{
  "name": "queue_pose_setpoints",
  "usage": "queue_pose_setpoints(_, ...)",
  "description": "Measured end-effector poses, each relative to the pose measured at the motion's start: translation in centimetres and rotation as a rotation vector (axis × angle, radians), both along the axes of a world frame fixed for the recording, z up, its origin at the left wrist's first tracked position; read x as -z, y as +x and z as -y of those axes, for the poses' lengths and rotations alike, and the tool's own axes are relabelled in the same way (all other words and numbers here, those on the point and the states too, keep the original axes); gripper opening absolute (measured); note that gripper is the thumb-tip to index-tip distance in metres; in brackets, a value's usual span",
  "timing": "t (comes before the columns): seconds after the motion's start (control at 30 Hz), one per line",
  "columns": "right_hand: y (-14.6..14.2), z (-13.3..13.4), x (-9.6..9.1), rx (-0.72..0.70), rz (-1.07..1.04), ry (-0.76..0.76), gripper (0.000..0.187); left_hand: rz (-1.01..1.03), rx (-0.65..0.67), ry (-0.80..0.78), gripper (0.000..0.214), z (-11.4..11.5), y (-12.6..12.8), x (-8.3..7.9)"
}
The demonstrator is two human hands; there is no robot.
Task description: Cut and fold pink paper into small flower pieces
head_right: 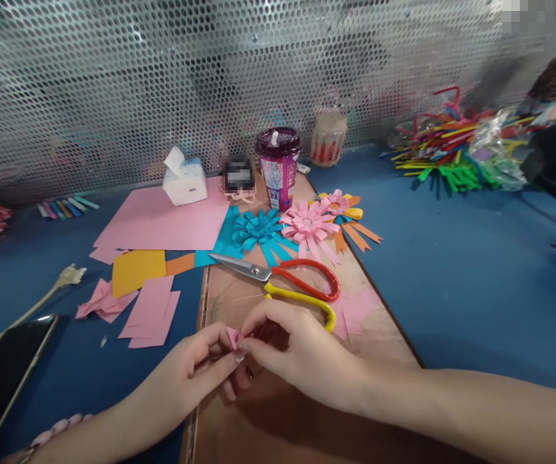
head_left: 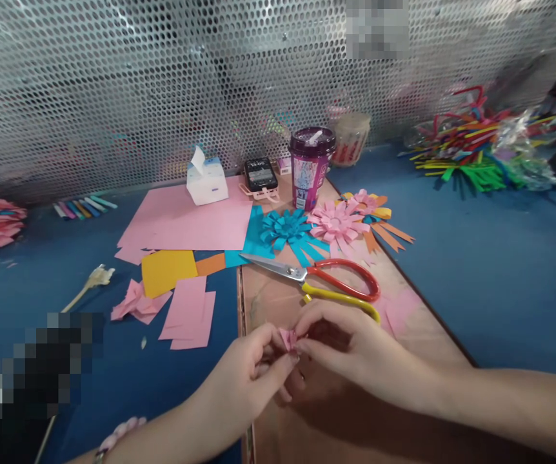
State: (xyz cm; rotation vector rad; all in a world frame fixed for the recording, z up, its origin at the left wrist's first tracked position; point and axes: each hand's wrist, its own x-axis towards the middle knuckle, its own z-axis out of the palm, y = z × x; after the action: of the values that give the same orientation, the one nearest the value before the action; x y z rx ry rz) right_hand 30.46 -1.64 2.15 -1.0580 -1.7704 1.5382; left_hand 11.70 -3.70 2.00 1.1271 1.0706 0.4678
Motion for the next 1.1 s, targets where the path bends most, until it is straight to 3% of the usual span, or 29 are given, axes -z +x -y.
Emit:
queue_pose_setpoints(0.4,0.0,0.0,0.1,0.037,-0.048,-0.096,0.011,-0.054,-0.002,0.015,0.026,0.2,0.0,0.7)
queue_pose_setpoints(0.7,0.2,-0.5,0.3,0.027,-0.109,-0.177,0.014,0.084,-0.041,-0.060,0.028,-0.3,-0.3,0.5)
queue_pose_setpoints(1.1,0.8,-0.8,0.9,-0.051,-0.111,-0.117,0.010,0.055,-0.013,-0.013,0.028,-0.3,0.5,0.8)
